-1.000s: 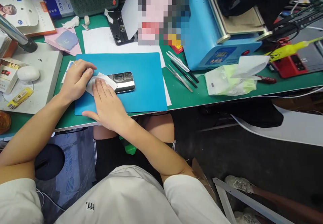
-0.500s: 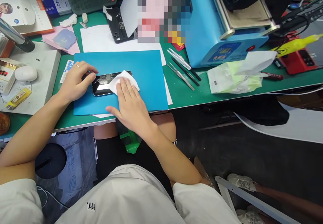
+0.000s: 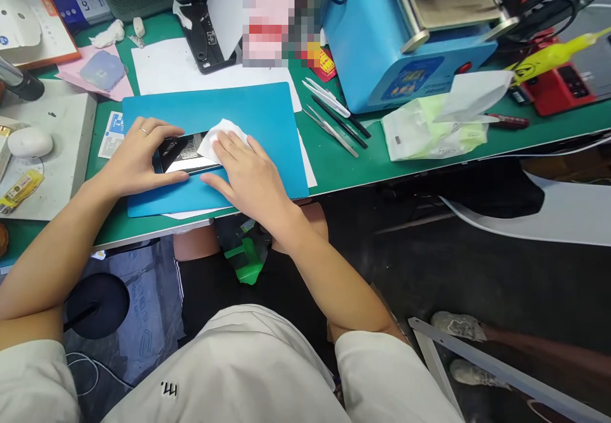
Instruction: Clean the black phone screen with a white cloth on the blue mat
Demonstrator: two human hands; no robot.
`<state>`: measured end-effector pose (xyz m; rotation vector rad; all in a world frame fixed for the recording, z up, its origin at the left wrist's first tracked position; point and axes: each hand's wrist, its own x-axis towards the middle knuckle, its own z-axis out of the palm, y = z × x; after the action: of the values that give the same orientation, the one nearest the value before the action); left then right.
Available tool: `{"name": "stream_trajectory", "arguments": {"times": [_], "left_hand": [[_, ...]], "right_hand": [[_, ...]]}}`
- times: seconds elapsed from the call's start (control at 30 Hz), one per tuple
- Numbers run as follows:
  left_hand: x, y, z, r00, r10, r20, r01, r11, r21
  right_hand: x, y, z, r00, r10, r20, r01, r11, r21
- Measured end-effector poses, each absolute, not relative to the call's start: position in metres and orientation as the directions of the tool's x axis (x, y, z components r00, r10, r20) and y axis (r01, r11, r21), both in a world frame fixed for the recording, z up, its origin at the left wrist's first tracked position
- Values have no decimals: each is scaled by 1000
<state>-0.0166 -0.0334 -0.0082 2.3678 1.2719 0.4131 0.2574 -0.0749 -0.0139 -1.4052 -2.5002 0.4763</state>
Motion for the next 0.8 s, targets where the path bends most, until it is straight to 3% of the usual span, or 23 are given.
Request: {"name": "stream_trajectory", "arguments": {"times": [0.3,0.43,0.63,0.8], "left_hand": [[-18,-33,-9,529,847,52,722,-481,497],[-18,-32,-9,517,855,39,706,-451,546],[-14,-32,-8,489,872,19,726,-419,545],[-11,-33,-6,518,855,37,738,-468,486]], "right_hand": [[277,-96,-10,-574,818,33,762,549,-342],[283,-64,-9,-636,772,-6,719,590,-368],[315,8,4,-817,573,-69,527,692,-493],[308,55,13,-915,397,-78,382,783,-491]]}}
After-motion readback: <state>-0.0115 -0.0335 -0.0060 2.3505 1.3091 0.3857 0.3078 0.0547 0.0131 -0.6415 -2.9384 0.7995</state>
